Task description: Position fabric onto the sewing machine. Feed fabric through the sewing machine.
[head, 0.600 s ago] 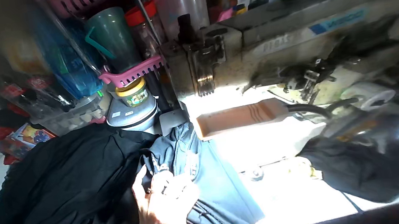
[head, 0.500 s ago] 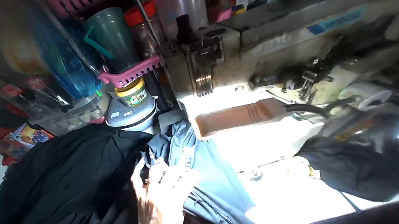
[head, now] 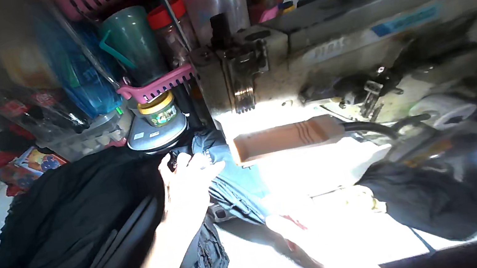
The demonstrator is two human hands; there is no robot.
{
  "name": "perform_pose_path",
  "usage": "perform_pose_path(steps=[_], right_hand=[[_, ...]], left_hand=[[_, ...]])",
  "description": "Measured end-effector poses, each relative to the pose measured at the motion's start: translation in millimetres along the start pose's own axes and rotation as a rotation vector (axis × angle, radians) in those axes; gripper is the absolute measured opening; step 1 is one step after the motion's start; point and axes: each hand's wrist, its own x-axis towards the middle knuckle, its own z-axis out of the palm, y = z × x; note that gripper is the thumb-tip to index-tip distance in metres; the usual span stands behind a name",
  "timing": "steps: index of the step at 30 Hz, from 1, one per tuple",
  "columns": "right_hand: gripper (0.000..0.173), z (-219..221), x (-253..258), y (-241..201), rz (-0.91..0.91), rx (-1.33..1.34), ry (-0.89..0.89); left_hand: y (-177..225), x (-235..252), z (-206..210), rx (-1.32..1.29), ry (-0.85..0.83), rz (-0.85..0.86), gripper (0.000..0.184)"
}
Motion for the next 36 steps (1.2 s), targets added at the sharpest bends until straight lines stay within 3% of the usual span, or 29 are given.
perform_pose_path(steps=[3,6,9,11,15,21,23,25,28,36], right_hand=[[0.031,-3,16,-9,0.104,-0.015,-0.03],[0.026,-11,20,-42,0.233,-0.031,-0.129],[0.027,-17,-20,-50,-0.001,-0.025,-0.188],[0.029,-18,-48,-44,-0.184,-0.002,-0.233],[0.026,-17,-77,-46,-0.103,0.059,-0.148],[0.024,-14,-62,-28,-0.113,0.044,-0.132],[0.023,-12,-54,-29,-0.056,0.017,-0.111],[0.025,-8,-46,-27,0.018,0.002,-0.08],[0.029,-5,-31,-18,0.046,0.014,-0.06],[0.033,0,8,1,0.007,0.052,-0.025]], left_hand=[[-7,9,6,-0.057,0.067,0.009,0.046],[2,4,-4,-0.041,-0.021,0.113,0.046],[29,-33,-17,-0.198,0.005,0.369,0.031],[38,-58,-13,-0.175,0.094,0.371,0.007],[28,-87,-9,-0.076,0.207,0.163,0.019],[24,-71,-13,-0.047,0.239,0.082,0.026],[20,-64,-11,0.013,0.193,0.073,0.034],[15,-56,-9,0.06,0.09,0.068,0.063],[11,-41,-6,0.108,-0.017,0.059,0.081],[-1,-4,-12,0.103,-0.217,0.012,0.073]])
